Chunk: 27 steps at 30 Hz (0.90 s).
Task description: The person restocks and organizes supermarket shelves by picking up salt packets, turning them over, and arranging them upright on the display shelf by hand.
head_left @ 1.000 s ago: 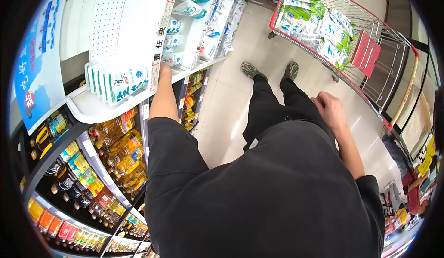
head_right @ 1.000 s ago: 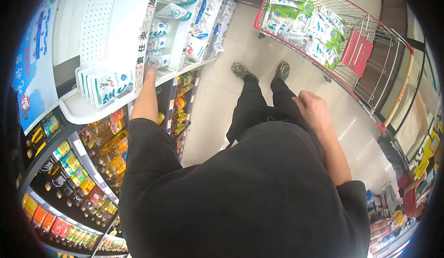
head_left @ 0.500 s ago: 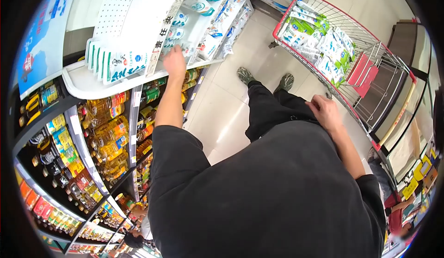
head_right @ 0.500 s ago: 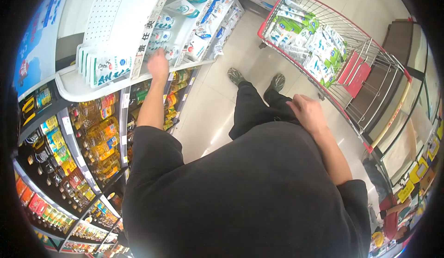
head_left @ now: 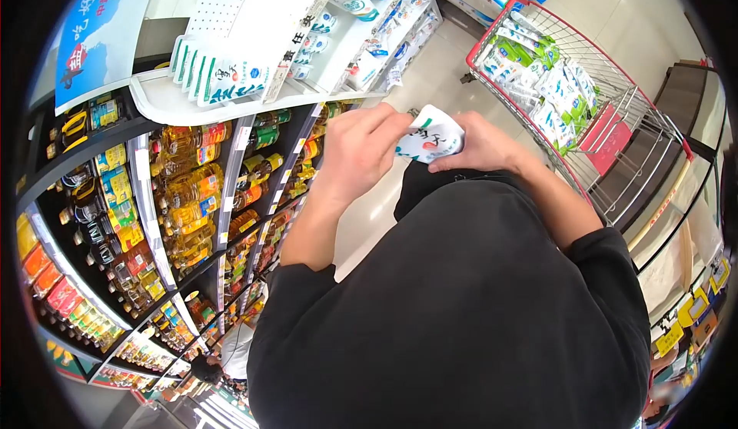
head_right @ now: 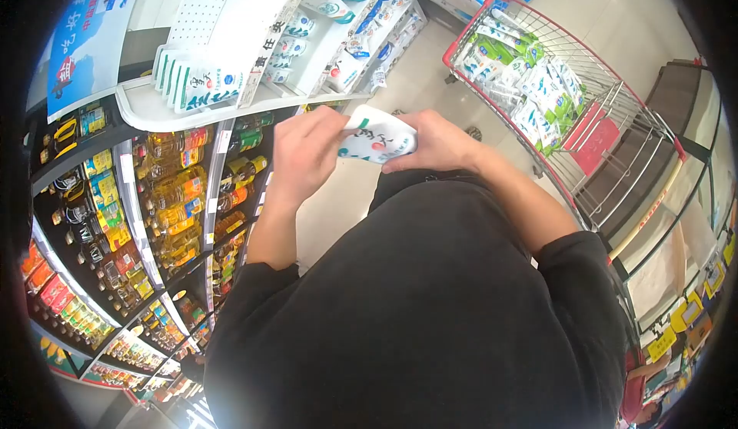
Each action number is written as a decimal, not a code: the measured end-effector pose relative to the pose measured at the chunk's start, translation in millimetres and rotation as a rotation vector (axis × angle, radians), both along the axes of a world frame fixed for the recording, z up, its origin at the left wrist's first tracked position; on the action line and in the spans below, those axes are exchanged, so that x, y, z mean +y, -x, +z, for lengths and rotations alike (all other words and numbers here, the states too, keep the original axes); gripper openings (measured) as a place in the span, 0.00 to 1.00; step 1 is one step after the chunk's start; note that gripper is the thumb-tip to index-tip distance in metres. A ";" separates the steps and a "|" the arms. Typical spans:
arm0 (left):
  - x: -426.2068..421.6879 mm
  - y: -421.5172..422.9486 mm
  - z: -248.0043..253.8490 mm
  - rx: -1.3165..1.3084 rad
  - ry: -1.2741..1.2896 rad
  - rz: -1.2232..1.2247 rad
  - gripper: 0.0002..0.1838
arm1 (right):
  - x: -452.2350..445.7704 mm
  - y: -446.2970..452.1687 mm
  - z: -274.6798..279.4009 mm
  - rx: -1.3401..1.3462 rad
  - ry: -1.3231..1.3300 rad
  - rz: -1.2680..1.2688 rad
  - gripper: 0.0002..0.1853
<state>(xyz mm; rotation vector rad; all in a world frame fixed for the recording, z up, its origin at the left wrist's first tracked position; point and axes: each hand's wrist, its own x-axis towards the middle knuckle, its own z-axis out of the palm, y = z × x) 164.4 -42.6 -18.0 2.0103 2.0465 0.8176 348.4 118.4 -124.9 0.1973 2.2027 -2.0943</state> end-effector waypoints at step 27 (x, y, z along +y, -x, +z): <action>-5.9 -15.3 -75.9 -1.253 0.062 0.625 0.14 | -9.8 -22.2 -21.1 -0.235 0.629 -0.157 0.35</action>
